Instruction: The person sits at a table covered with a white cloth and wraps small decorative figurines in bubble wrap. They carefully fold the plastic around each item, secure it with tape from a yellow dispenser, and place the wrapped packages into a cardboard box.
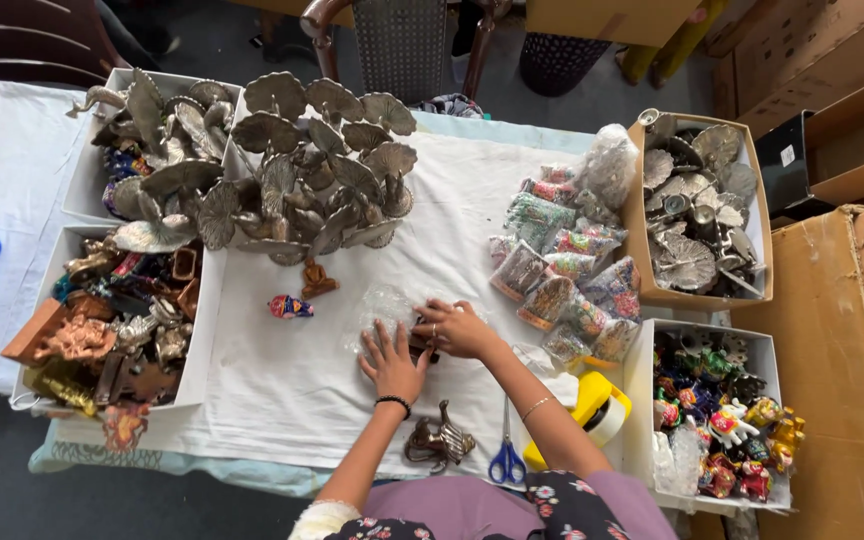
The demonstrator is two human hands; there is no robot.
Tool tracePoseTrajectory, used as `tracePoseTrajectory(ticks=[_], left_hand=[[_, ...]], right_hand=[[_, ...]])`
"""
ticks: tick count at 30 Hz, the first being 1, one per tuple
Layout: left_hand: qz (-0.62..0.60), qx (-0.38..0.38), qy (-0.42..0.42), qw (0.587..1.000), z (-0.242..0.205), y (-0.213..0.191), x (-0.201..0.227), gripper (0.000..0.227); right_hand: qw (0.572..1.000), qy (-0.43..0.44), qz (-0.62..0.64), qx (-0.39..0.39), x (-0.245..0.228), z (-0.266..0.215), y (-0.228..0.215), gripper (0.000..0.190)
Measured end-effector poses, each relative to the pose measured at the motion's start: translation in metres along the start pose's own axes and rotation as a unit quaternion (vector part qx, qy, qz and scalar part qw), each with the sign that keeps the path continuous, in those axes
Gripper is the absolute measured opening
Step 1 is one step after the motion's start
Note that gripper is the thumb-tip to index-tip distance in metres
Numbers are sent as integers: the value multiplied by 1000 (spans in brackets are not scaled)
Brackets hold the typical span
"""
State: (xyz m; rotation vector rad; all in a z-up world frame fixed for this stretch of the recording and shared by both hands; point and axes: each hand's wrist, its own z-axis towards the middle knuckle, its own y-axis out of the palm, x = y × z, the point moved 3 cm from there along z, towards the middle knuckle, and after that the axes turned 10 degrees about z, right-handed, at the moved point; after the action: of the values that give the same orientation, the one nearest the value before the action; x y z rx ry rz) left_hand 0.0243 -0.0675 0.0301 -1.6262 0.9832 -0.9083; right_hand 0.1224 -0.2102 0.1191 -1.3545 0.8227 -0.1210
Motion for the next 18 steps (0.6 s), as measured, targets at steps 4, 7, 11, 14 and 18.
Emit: tracePoseTrajectory(ticks=[4,7,11,14,18], left_hand=[[5,72,197,978,35,5,-21,88],[95,23,309,946,66,-35,-14,98],[186,-9,356,916,77,-57,3,105],[162,96,369,910,71,-51,-3,96],[144,183,511,827,20,-55,-16,41]], right_hand=[[1000,7,23,-1,18,-17,25,56],[978,208,4,30,-13,-39,34,57],[928,360,26,90,-39,-57,58,59],[889,368,159,219,-24,-82,71,61],[907,270,285,151,-2,-124,61,53]])
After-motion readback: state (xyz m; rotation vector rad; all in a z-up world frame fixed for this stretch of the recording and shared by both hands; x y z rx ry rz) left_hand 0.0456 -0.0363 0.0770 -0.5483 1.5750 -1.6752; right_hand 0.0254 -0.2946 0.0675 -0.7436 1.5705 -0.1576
